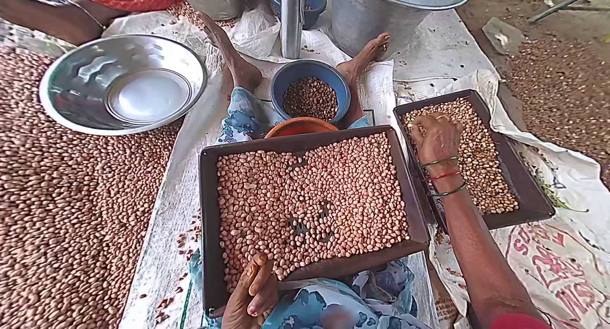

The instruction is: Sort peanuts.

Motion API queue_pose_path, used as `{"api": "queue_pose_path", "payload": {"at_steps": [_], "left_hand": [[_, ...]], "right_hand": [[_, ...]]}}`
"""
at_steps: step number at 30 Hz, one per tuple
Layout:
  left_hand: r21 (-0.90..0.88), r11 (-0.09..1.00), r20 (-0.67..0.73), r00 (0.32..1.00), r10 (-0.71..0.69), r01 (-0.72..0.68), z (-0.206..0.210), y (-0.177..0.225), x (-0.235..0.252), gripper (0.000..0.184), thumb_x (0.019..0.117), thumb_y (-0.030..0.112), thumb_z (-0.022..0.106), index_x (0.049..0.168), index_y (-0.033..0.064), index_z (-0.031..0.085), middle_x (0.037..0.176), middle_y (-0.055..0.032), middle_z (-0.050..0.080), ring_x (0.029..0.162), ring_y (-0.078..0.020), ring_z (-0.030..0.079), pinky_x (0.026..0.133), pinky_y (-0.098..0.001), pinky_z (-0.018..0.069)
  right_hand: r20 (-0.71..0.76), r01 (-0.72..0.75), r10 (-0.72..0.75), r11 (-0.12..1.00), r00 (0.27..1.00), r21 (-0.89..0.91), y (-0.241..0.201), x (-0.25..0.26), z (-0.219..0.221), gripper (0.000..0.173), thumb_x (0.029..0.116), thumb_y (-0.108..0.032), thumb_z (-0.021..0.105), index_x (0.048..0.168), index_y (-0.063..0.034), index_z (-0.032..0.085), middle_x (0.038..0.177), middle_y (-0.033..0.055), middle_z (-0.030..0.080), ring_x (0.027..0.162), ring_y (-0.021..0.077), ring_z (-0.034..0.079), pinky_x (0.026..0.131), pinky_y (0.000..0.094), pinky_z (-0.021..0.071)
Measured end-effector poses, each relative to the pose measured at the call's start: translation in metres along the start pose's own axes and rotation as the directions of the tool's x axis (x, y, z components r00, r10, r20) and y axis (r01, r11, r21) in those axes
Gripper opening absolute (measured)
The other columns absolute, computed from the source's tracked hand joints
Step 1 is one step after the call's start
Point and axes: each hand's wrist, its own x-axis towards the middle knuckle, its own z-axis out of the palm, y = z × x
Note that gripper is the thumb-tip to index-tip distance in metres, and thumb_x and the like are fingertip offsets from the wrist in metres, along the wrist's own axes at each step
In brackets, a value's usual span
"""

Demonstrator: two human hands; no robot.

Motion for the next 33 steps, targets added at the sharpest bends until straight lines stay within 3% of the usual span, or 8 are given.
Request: {"api": "queue_pose_path", "payload": {"at_steps": [2, 5, 9, 13, 19, 24, 27, 33], "left_hand": [[-0.038, 0.999, -0.005, 1.0, 0.019, -0.02, 0.001, -0.001, -0.002, 0.019, 0.1003, 0.014, 0.059, 0.111, 0.0015, 0.068, 0.081, -0.002, 0.067, 0.063, -0.0061, 0.065, 0.058, -0.0163, 0.0532], [-0.104, 0.994, 0.001, 0.999, 0.04, -0.04, 0.004, 0.0, -0.003, 0.016, 0.1004, 0.013, 0.058, 0.108, 0.0021, 0.067, 0.082, -0.0016, 0.067, 0.063, -0.0059, 0.065, 0.058, -0.0151, 0.053], [-0.133, 0.99, 0.037, 0.998, 0.045, -0.04, 0.009, 0.001, -0.001, 0.014, 0.1003, 0.012, 0.058, 0.107, 0.0026, 0.066, 0.082, -0.0011, 0.067, 0.064, -0.0057, 0.065, 0.059, -0.0147, 0.0528], [-0.05, 0.998, 0.063, 0.997, 0.05, -0.047, 0.017, 0.002, -0.016, 0.016, 0.1014, 0.016, 0.057, 0.105, 0.0036, 0.067, 0.082, -0.0001, 0.067, 0.063, -0.0042, 0.065, 0.057, -0.0137, 0.0514], [0.001, 0.999, 0.055, 0.997, 0.049, -0.049, 0.011, -0.001, -0.045, 0.017, 0.1014, 0.019, 0.058, 0.106, 0.0056, 0.068, 0.081, 0.0018, 0.067, 0.063, -0.0023, 0.064, 0.057, -0.0127, 0.051], [-0.033, 0.999, 0.071, 0.997, 0.03, -0.027, 0.003, -0.004, -0.044, 0.017, 0.1013, 0.019, 0.058, 0.108, 0.0063, 0.067, 0.085, 0.0009, 0.068, 0.064, -0.0024, 0.065, 0.058, -0.0123, 0.0513], [-0.01, 1.0, 0.076, 0.997, 0.014, -0.014, 0.005, -0.003, -0.046, 0.018, 0.1018, 0.019, 0.057, 0.109, 0.0059, 0.067, 0.086, 0.0005, 0.068, 0.064, -0.0024, 0.065, 0.057, -0.0125, 0.0513], [-0.069, 0.998, 0.081, 0.997, 0.01, -0.005, 0.001, -0.001, -0.045, 0.017, 0.1018, 0.018, 0.057, 0.109, 0.0054, 0.066, 0.083, 0.0007, 0.067, 0.065, -0.0033, 0.065, 0.058, -0.0131, 0.0516]], "right_hand": [[-0.028, -0.114, 0.115, 0.993, 0.993, 0.017, 0.0, 0.001, -0.016, 0.046, 0.0999, -0.012, 0.061, 0.143, 0.0022, 0.052, 0.145, 0.0373, 0.046, 0.133, 0.062, 0.041, 0.101, 0.0794, 0.0313], [0.023, 0.24, -0.256, 0.931, 0.966, 0.274, -0.05, -0.031, 0.004, 0.035, 0.0957, -0.009, 0.067, 0.129, 0.0005, 0.066, 0.132, 0.0291, 0.062, 0.12, 0.0499, 0.06, 0.095, 0.0673, 0.0459], [0.138, 0.491, -0.857, 0.408, 0.496, 0.77, -0.159, -0.113, 0.058, 0.027, 0.0877, -0.013, 0.076, 0.114, -0.0101, 0.077, 0.128, 0.0177, 0.069, 0.123, 0.0395, 0.063, 0.095, 0.0633, 0.0484], [0.149, 0.552, -0.968, 0.237, 0.2, 0.799, -0.198, -0.143, 0.094, 0.016, 0.0821, -0.021, 0.08, 0.097, -0.0142, 0.08, 0.121, 0.0133, 0.071, 0.131, 0.0464, 0.054, 0.093, 0.074, 0.0385], [0.326, 0.625, -0.735, 0.677, 0.594, 0.389, -0.146, -0.065, 0.073, 0.024, 0.0828, -0.001, 0.073, 0.1, -0.0163, 0.081, 0.141, 0.0145, 0.062, 0.147, 0.0477, 0.036, 0.1, 0.0797, 0.0278], [0.331, 0.537, -0.908, 0.419, 0.257, 0.732, -0.146, -0.127, 0.057, 0.043, 0.0909, 0.006, 0.059, 0.122, -0.0184, 0.075, 0.143, 0.0116, 0.062, 0.143, 0.045, 0.044, 0.1, 0.0743, 0.0368], [0.375, 0.534, -0.901, 0.431, 0.218, 0.727, -0.111, -0.139, 0.057, 0.023, 0.0952, -0.001, 0.059, 0.102, -0.0119, 0.078, 0.116, 0.0083, 0.073, 0.133, 0.0399, 0.054, 0.1, 0.0714, 0.0352], [0.404, 0.519, -0.641, 0.766, 0.653, 0.379, -0.062, -0.068, 0.021, 0.03, 0.0859, 0.006, 0.063, 0.101, -0.0117, 0.082, 0.114, 0.0179, 0.072, 0.108, 0.0427, 0.065, 0.083, 0.0656, 0.0426]]}}
